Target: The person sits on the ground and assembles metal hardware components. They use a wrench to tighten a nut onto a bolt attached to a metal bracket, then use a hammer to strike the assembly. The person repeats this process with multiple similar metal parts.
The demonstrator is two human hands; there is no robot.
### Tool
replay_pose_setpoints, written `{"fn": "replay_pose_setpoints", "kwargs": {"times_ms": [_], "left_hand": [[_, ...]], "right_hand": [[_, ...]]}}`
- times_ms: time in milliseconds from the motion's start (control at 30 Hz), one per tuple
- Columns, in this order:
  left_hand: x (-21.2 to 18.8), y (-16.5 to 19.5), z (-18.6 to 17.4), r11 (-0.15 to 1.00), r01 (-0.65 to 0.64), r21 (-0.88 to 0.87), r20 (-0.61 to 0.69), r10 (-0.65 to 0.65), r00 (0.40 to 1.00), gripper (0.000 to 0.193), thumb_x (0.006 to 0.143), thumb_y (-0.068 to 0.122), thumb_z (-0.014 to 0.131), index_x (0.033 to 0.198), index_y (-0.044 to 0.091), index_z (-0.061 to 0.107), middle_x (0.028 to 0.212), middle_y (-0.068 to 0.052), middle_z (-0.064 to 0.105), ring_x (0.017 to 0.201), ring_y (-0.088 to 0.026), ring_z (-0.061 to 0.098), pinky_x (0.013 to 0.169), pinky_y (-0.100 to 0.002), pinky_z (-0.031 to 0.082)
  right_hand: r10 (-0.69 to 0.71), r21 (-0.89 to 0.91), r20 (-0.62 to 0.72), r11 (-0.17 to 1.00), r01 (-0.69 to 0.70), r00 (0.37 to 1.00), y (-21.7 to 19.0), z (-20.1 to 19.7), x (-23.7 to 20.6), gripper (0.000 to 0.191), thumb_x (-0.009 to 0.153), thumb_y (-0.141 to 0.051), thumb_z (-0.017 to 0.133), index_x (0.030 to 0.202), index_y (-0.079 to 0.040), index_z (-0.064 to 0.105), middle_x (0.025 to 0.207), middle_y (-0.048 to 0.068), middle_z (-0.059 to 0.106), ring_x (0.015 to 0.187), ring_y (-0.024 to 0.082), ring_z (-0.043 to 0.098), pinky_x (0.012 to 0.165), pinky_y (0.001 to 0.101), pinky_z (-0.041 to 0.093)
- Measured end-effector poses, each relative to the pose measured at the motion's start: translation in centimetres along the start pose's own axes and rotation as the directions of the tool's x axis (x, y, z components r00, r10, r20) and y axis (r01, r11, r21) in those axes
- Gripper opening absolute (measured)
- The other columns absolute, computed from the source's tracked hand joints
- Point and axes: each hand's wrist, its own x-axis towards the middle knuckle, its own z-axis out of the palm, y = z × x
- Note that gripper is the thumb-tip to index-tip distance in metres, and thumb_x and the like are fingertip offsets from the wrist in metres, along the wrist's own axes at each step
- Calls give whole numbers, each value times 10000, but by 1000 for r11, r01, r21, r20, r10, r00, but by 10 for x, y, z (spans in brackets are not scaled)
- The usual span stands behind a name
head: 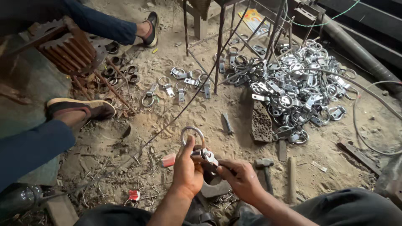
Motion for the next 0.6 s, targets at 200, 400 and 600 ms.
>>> {"fn": "replay_pose_setpoints", "kwargs": {"times_ms": [200, 400, 600], "left_hand": [[-6, 4, 2, 990, -18, 139, -85, 30, 996, 356, 872, 398, 739, 963, 77, 616, 764, -33, 582, 582, -168, 601, 511, -344, 505], [-5, 5, -5, 992, -20, 123, -137, 37, 990, 512, 870, 517, 719, 1138, 86, 650, 799, 2, 499, 591, -153, 548, 514, -337, 497], [-1, 9, 8, 990, 85, 114, -149, -67, 986, 763, 839, 594, 604, 1413, 106, 484, 1044, -13, 636, 843, -164, 681, 636, -349, 600]], "right_hand": [[-30, -26, 10, 999, 30, 999, -7, 4, -8, 265, 903, -139, 680, 1136, -47, 767, 756, 102, 766, 659, 105, 697, 605, 302, 546], [-53, -204, 96, 976, 72, 994, -11, 3, -10, 293, 844, -161, 742, 1120, -75, 797, 736, 151, 714, 587, 249, 675, 555, 360, 492], [-424, -179, 113, 881, 438, 899, -9, -6, -7, 207, 912, -149, 719, 1073, -31, 774, 904, 142, 757, 770, 296, 744, 634, 376, 560]]}}
